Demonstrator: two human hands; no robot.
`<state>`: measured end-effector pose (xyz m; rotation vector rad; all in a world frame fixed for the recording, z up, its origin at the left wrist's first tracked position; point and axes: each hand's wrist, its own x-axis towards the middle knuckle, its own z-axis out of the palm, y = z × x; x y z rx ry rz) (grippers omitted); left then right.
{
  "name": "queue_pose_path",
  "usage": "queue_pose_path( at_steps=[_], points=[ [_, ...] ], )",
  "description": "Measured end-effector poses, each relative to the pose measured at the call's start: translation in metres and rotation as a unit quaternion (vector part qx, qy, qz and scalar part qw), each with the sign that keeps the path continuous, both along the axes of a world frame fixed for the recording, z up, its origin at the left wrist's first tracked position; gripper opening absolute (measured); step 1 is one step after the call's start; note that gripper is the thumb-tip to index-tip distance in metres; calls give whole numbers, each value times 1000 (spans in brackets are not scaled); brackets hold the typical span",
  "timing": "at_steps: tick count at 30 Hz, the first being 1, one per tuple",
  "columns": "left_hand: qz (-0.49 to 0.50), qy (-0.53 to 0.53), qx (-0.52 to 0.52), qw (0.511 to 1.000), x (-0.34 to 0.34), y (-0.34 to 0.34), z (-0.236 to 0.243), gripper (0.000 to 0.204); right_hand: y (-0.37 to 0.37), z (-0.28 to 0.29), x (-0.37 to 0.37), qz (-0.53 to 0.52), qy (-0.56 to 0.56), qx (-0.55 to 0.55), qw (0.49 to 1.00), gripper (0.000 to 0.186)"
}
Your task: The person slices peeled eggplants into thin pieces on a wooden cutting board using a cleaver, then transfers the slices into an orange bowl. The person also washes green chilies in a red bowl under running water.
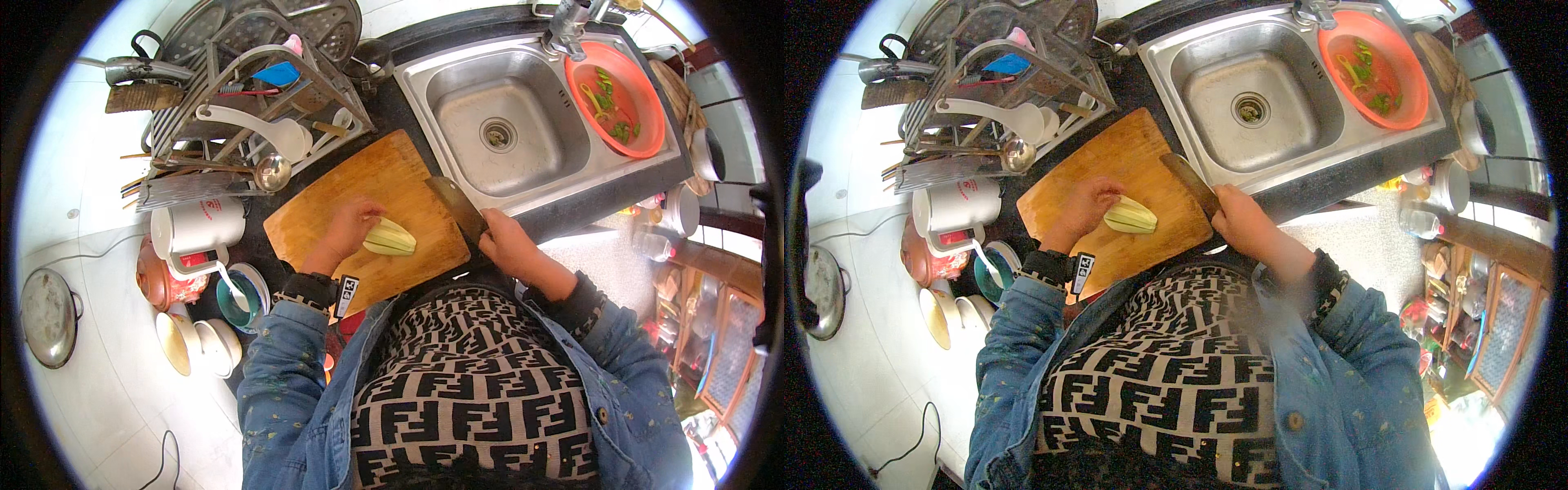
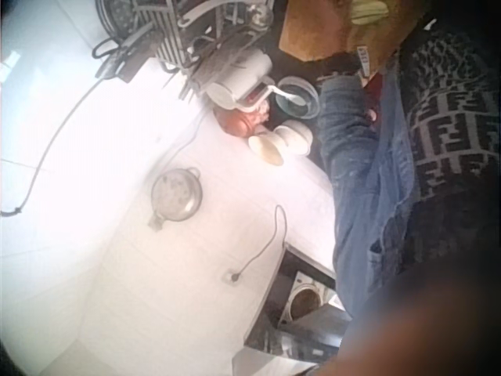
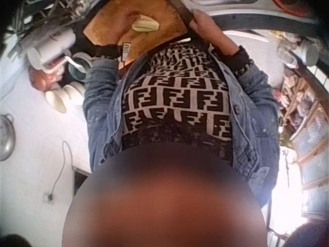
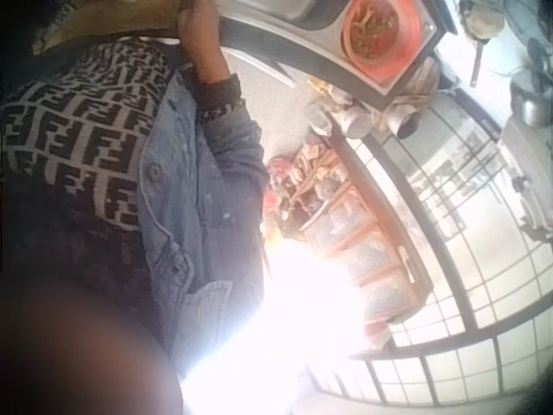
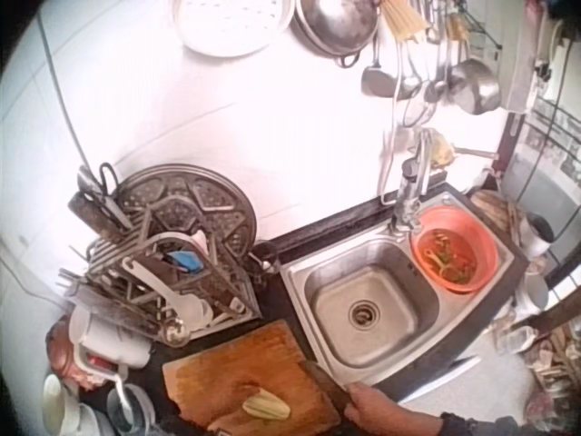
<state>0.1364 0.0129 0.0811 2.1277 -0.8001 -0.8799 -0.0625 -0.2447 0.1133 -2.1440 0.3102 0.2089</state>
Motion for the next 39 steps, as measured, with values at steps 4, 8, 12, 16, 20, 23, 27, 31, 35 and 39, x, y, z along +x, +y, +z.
queue_pose_path(
  at_steps=[4, 8, 12, 16, 20, 23, 27, 31, 35, 39],
  points=[
    [-76, -78, 23, 994, -3, 5, -5, 11, 1, 3, -2, -8, -6, 4, 1000, 27],
    [-131, -90, 19, 987, -5, 10, 6, 29, 1, 1, -5, -20, -3, 8, 1000, 26],
    [-186, -131, 44, 973, -15, 15, 16, 50, 4, -9, -7, -8, -1, 0, 1000, 26],
    [-176, -204, 38, 962, -34, 20, 3, 61, 13, -17, -4, 20, -4, 8, 1000, 23],
    [-20, -237, 73, 969, -64, 25, -11, 63, 28, -14, 10, 45, -11, 5, 999, 17],
    [146, -240, 118, 953, -100, 10, -19, 58, 46, -5, 30, 90, 4, -28, 996, 17],
    [219, -224, 92, 945, -118, 2, -23, 67, 68, 7, 46, 132, 13, -40, 990, 18],
    [254, -200, 40, 945, -126, 19, -21, 76, 82, 13, 50, 172, 36, -60, 983, 20],
    [247, -218, 66, 942, -133, 32, -25, 77, 94, 14, 48, 182, 46, -87, 978, 21],
    [274, -209, 36, 938, -136, 32, -36, 77, 100, 15, 47, 183, 62, -113, 975, 20]
  ],
)
